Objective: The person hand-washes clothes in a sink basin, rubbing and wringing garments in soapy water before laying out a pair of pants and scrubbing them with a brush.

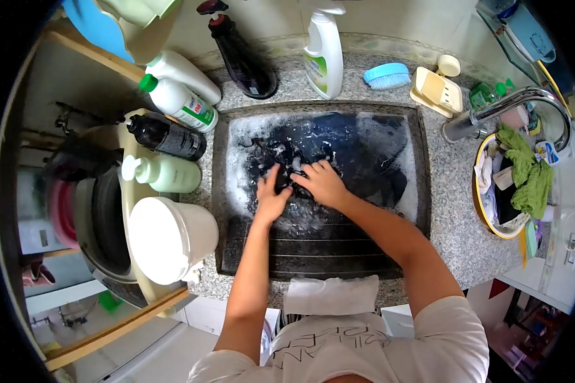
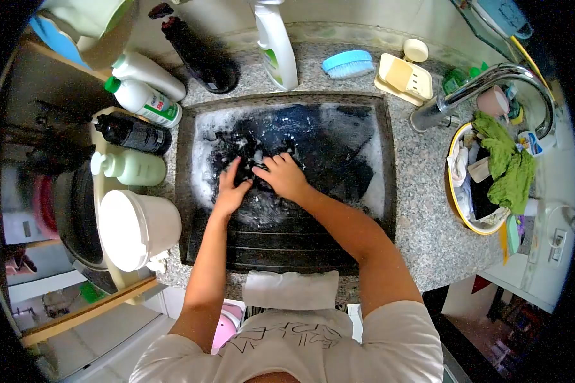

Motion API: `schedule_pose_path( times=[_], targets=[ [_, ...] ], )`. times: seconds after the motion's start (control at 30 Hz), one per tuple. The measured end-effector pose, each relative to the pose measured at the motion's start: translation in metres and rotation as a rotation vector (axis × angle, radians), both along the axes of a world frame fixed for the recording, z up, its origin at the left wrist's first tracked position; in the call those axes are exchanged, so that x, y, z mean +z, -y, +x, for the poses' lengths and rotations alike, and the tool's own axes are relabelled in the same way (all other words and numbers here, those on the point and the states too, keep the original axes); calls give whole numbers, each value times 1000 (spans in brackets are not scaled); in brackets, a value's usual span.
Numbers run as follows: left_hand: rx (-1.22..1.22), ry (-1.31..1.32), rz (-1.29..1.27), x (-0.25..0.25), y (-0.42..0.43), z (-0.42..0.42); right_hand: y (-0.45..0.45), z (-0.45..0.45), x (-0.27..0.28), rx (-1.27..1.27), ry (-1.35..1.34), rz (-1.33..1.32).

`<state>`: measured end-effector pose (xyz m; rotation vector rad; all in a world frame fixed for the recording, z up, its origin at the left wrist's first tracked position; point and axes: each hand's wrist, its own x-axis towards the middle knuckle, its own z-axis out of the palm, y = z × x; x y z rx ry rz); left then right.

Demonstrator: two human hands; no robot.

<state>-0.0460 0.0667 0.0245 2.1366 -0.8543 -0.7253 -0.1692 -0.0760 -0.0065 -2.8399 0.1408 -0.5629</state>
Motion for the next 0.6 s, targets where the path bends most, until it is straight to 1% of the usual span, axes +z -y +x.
schedule_pose_path(
  times=[0.03,0.1,0.13,0.17,0.2,0.23,0.3,0.33,0.37,0.43,0.47,0.5,0.57,0.6],
  targets=[
    [29,6,158,0,2,-4,4,-2,-12,26,-79,49],
    [161,-190,144,-5,3,1,23,7,-16,-103,-475,205],
    [225,-393,48,-7,0,7,32,13,-21,-151,-552,249],
    [207,-595,42,-13,-2,17,36,25,-25,-255,-599,266],
    [310,-688,1,-3,-1,14,34,28,-1,-258,-559,321],
    [412,-782,-43,15,2,9,33,31,34,-261,-519,374],
    [534,-1163,-149,41,15,4,25,34,63,-26,-193,361],
    [389,-1291,-240,46,17,3,14,33,89,75,-131,322],
    [309,-1359,-278,50,20,2,-1,32,114,177,-69,282],
    [291,-1496,-294,1,22,28,-36,27,136,349,105,194],
    [14,-1067,-578,22,7,8,-55,26,136,416,199,238],
    [465,-1231,-568,81,31,-16,-66,25,136,482,294,282],
    [-12,-507,-477,-54,3,41,-71,27,119,484,283,306],
    [86,-859,-775,5,9,0,-73,30,109,488,271,326]
  ],
)
